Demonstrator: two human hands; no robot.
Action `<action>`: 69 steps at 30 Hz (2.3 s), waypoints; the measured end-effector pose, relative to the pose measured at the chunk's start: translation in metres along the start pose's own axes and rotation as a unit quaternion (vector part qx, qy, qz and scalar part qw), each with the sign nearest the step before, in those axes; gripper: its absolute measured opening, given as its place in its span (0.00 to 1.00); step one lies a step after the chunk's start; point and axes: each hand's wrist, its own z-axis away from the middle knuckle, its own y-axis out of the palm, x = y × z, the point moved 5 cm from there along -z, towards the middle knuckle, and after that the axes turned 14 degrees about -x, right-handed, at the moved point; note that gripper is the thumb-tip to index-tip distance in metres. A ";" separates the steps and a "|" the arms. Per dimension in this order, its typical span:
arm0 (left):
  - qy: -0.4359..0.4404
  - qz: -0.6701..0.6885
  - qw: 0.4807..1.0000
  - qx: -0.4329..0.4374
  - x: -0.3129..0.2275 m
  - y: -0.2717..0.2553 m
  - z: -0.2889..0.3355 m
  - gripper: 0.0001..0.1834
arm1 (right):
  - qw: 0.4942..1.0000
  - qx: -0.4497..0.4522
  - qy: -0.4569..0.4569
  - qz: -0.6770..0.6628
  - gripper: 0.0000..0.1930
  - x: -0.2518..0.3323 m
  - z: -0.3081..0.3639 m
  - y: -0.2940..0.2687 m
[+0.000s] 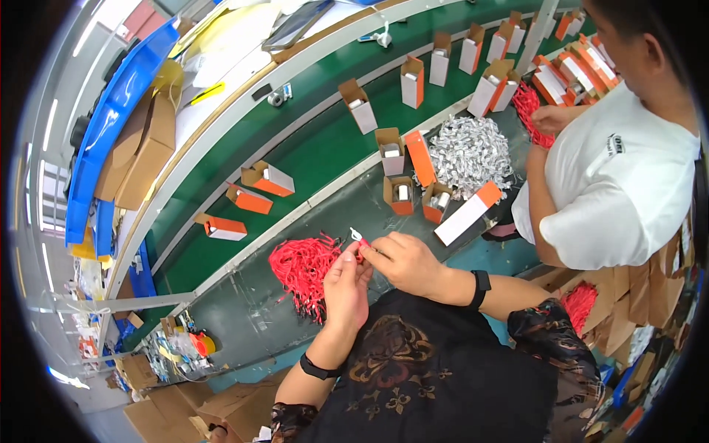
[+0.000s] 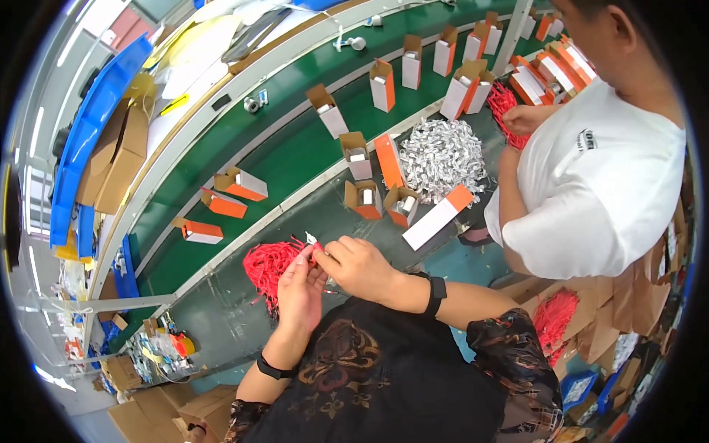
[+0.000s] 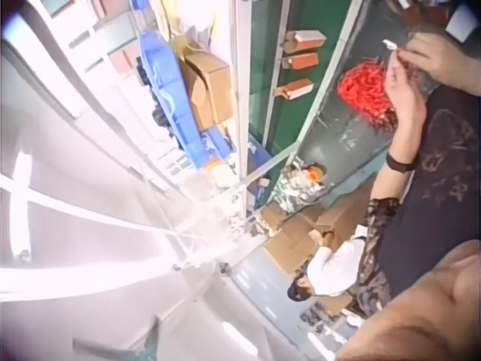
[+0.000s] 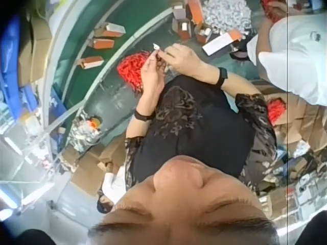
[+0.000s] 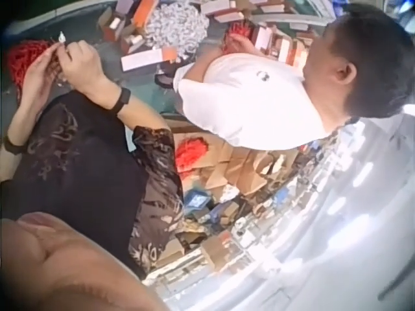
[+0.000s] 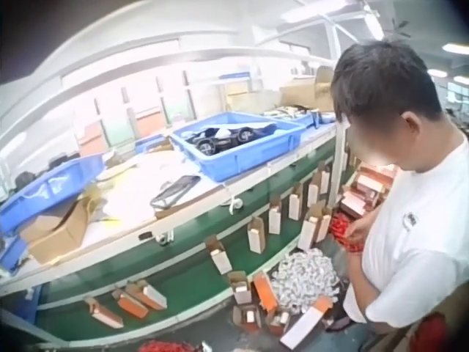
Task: The person picks up a red lanyard, attaches a white plastic clip to it, and places the assembly into an orange box before folding the box closed.
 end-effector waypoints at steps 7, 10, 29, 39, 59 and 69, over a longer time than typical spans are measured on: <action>0.031 -0.114 0.991 0.060 0.016 0.013 0.011 0.37 | 0.971 -0.020 0.169 -0.169 0.16 -0.020 0.013 0.006; 0.015 -0.120 0.988 0.092 0.013 0.019 0.007 0.38 | 0.971 0.000 0.166 -0.174 0.17 -0.028 0.015 0.004; 0.406 -0.535 0.725 0.151 0.081 0.053 -0.199 0.53 | 0.744 -0.119 0.571 -0.327 0.10 -0.110 0.092 -0.059; 0.529 -0.479 0.678 0.176 0.051 0.055 -0.146 0.40 | 0.826 -0.011 0.506 -0.247 0.09 -0.095 0.037 -0.051; 0.677 -0.455 0.578 0.009 -0.027 0.018 -0.020 0.29 | 0.979 0.161 0.127 -0.021 0.08 -0.010 -0.010 -0.002; 0.461 -0.423 0.744 0.236 -0.038 0.025 -0.009 0.44 | 0.971 0.187 0.147 -0.023 0.36 -0.003 -0.010 -0.029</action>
